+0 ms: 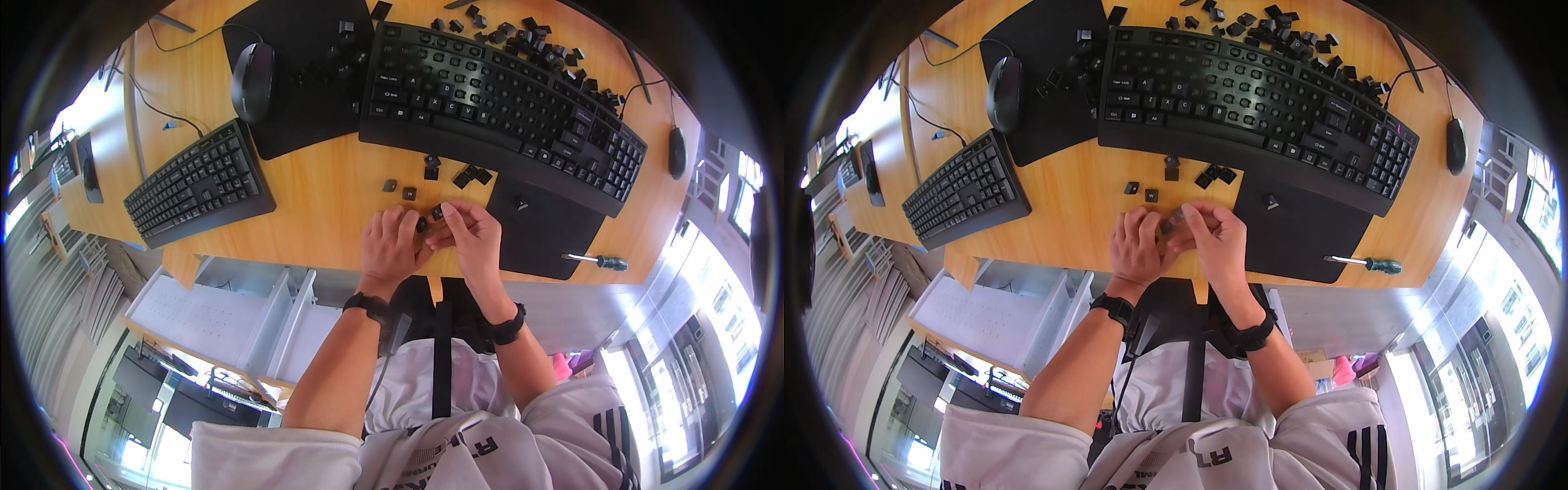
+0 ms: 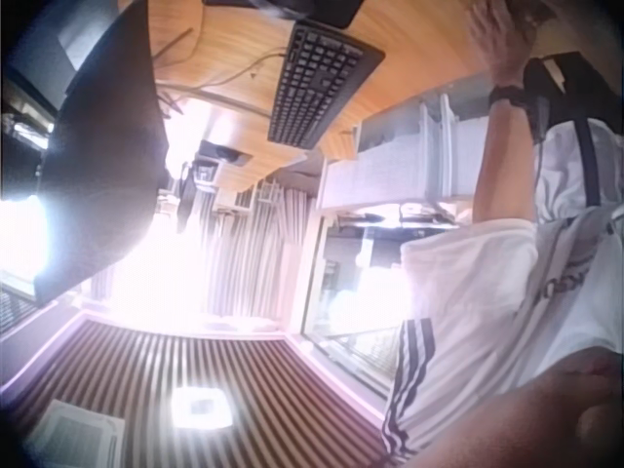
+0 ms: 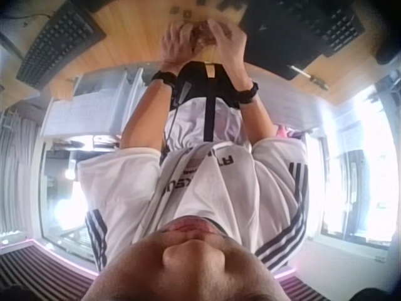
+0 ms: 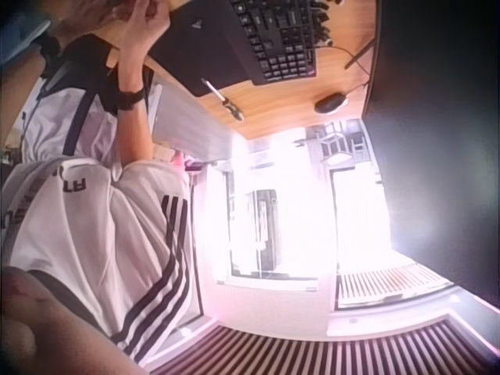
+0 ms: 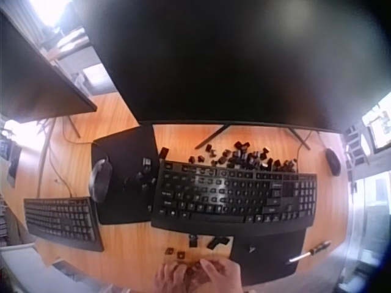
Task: The person is manually inserting small black plastic keycap components into a green printed circuit board switch matrix layout on a desk by hand.
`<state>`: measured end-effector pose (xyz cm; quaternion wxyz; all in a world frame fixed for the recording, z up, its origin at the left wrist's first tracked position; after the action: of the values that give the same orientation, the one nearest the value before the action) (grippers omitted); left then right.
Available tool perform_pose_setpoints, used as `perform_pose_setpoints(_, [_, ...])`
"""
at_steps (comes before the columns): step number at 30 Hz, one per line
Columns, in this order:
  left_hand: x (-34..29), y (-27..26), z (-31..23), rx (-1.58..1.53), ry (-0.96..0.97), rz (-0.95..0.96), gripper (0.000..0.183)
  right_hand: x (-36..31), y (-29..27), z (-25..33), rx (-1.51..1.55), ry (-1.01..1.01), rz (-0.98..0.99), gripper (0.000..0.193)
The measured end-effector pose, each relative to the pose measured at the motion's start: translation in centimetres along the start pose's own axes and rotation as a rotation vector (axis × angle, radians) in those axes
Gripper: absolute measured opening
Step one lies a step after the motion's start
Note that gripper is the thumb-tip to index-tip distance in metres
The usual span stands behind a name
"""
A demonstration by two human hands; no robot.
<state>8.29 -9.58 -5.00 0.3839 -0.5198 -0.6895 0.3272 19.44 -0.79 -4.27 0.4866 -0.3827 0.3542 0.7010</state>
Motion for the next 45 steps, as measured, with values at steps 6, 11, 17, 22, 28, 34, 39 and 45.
perform_pose_setpoints(6, [0.3, -0.3, -0.2, 0.04, 0.026, 0.049, 0.046, -0.3, -0.5, 1.3, -0.534, -0.508, -0.275, 0.015])
perform_pose_setpoints(11, [0.4, -0.2, -0.1, 0.008, -0.01, 0.022, 0.045, -0.9, -0.4, 2.1, -0.594, -0.573, -0.279, 0.015])
perform_pose_setpoints(17, [0.3, -0.2, 0.1, -0.015, -0.026, -0.02, 0.042, -0.6, 1.6, 1.7, -0.833, -0.77, -0.317, 0.026])
perform_pose_setpoints(22, [0.6, -0.5, 0.1, -0.029, -0.001, -0.043, 0.041, -1.9, 1.3, 2.7, -0.803, -0.77, -0.348, 0.022])
perform_pose_setpoints(28, [0.3, -1.8, 0.2, -0.1, -0.088, -0.022, 0.038, -6.2, 0.8, 6.0, -0.743, -0.645, -0.195, 0.022])
perform_pose_setpoints(34, [1.6, -8.7, -2.3, -0.522, -0.15, -0.078, 0.016, -12.0, 0.0, 8.5, -0.64, -0.619, -0.178, 0.021])
perform_pose_setpoints(39, [3.9, -14.9, -4.8, -0.803, -0.234, 0.1, 0.011, -16.2, 1.5, 9.6, -0.685, -0.668, -0.125, 0.021])
perform_pose_setpoints(45, [6.2, -18.8, -5.8, -0.908, -0.259, 0.155, 0.019, -19.4, 4.2, 10.5, -0.727, -0.856, -0.106, 0.02])
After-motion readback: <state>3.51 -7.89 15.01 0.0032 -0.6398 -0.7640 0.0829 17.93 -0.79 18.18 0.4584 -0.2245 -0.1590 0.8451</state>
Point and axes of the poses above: each hand's wrist, its own x-axis towards the middle knuckle, its own y-axis out of the palm, z = x × y, the point moved 4 cm from there along x, towards the middle knuckle, and after that the axes turned 12 degrees about y, right-handed, at the moved point
